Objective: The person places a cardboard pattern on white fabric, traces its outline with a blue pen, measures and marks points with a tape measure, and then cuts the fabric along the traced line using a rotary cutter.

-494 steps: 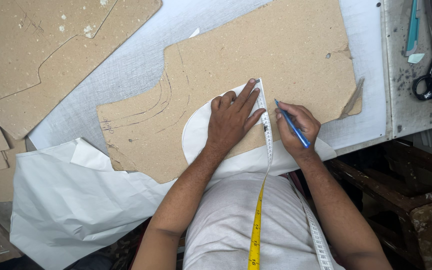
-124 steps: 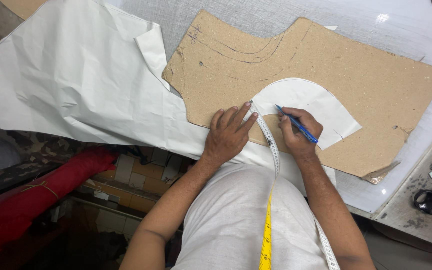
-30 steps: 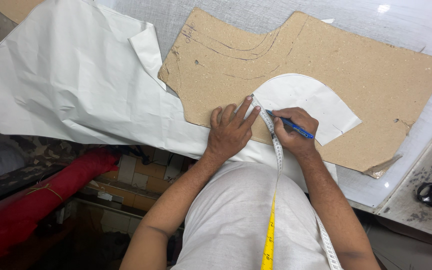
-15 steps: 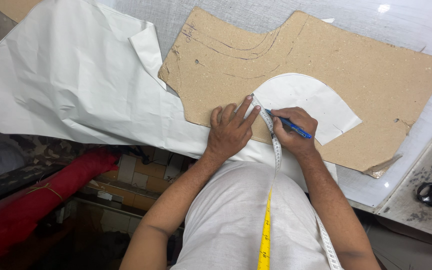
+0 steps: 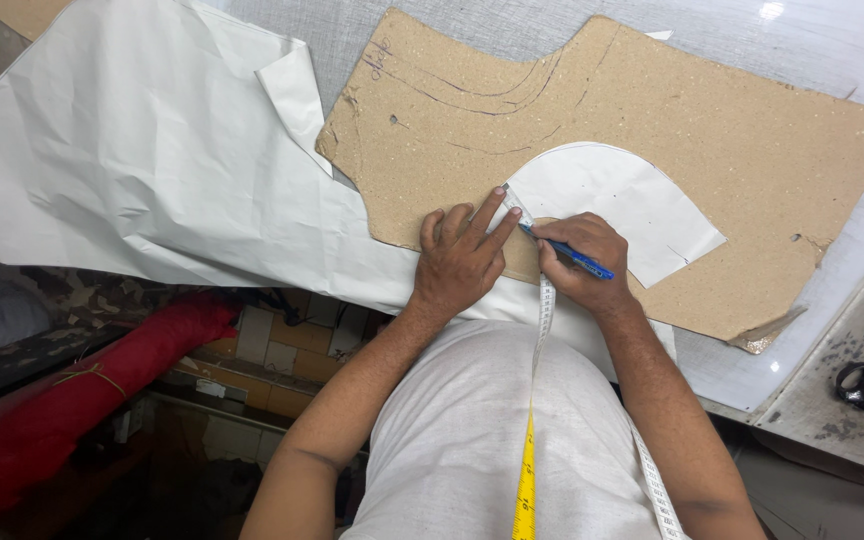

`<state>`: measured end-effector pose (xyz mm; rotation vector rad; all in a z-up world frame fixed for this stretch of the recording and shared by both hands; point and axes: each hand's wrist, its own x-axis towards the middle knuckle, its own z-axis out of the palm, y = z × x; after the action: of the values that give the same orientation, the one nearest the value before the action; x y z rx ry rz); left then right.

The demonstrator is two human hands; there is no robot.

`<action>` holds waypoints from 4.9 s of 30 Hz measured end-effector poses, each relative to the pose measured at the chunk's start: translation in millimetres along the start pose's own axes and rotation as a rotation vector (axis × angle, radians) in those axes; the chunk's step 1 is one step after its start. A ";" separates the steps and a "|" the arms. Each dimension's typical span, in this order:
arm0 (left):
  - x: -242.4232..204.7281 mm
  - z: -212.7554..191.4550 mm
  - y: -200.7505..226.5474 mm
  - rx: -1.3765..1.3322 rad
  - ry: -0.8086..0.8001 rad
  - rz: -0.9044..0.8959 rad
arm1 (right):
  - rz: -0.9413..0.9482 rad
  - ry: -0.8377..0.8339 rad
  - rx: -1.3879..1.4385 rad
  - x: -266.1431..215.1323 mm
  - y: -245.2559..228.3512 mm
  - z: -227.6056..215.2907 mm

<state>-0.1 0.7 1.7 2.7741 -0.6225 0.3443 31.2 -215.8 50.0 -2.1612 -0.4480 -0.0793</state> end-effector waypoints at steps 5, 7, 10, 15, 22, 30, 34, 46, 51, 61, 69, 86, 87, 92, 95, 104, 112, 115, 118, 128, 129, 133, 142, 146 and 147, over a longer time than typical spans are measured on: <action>1.3 -0.8 0.0 -0.008 0.008 -0.003 | 0.003 -0.013 -0.006 2.2 -2.9 -0.6; 1.2 -0.7 -0.3 -0.005 0.006 0.003 | 0.005 -0.010 -0.020 1.4 -3.5 -0.8; 0.4 0.1 -0.3 0.001 0.006 0.003 | -0.008 -0.004 -0.029 0.5 -1.8 1.1; -2.7 2.8 -1.0 -0.012 0.022 -0.001 | 0.022 0.030 0.085 -3.2 8.2 -1.1; -18.0 -13.2 -23.5 -0.169 0.104 -0.088 | 0.140 0.060 0.086 -6.4 10.6 -7.1; 23.9 -14.5 -20.6 -0.154 0.054 -0.034 | 0.046 0.077 0.024 -2.3 -2.2 -4.1; 32.3 -17.9 -23.1 -0.171 0.008 -0.051 | 0.027 0.072 -0.007 -2.6 -5.2 -1.7; 29.2 -11.4 -24.1 -0.189 0.014 -0.051 | 0.013 0.099 -0.018 -7.0 -2.0 3.8; 29.2 -12.0 -23.4 -0.186 0.014 -0.047 | 0.014 0.162 -0.047 -6.8 -1.8 3.8; 28.3 -10.9 -23.6 -0.182 0.011 -0.044 | 0.054 0.245 -0.101 -6.5 -6.1 3.7; 28.8 -10.9 -23.6 -0.168 0.018 -0.034 | 0.094 0.312 -0.118 -5.8 -5.8 4.0; 23.3 -22.6 -6.4 -0.091 -0.044 0.129 | 0.120 0.262 -0.030 -24.4 -10.5 -8.7; 28.8 -22.0 -7.2 -0.102 -0.088 0.117 | 0.120 0.258 -0.034 -25.1 -9.8 -9.5; 57.8 -21.7 -14.8 -0.023 -0.164 0.149 | 0.168 0.256 -0.013 -24.3 -1.4 -12.2; 61.2 -23.4 -18.5 -0.112 -0.266 0.097 | 0.128 0.233 0.030 -21.6 6.5 -13.4; 56.6 -16.5 -21.0 -0.127 -0.283 0.092 | 0.127 0.185 0.025 -23.0 11.9 -12.3; 57.0 -15.2 -21.2 -0.137 -0.259 0.095 | 0.098 0.169 0.003 -22.5 13.4 -11.3; 56.9 -15.0 -21.0 -0.140 -0.253 0.097 | 0.111 0.157 0.009 -23.1 12.9 -11.7; 56.1 -15.1 -21.3 -0.137 -0.251 0.098 | 0.112 0.141 0.000 -23.7 13.5 -11.0; 55.4 -12.7 -21.6 -0.121 -0.242 0.108 | 0.150 0.217 0.000 -21.2 11.7 -10.4; 55.4 -12.5 -21.6 -0.120 -0.244 0.108 | 0.161 0.223 -0.002 -21.1 10.9 -10.6; 55.2 -12.3 -22.0 -0.123 -0.251 0.102 | 0.191 0.254 0.002 -20.2 9.7 -10.0; 53.6 -9.6 -22.6 -0.121 -0.256 0.106 | 0.241 0.354 0.007 -21.3 13.1 -5.7; 53.2 -8.7 -22.8 -0.128 -0.252 0.106 | 0.270 0.378 0.010 -18.6 10.6 -5.8; 53.0 -8.6 -22.6 -0.128 -0.250 0.106 | 0.276 0.383 0.008 -18.0 9.5 -5.8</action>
<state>55.0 2.9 20.1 2.6868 -0.8221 -0.0230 18.3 -230.7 42.1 -2.1148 0.0703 -0.3292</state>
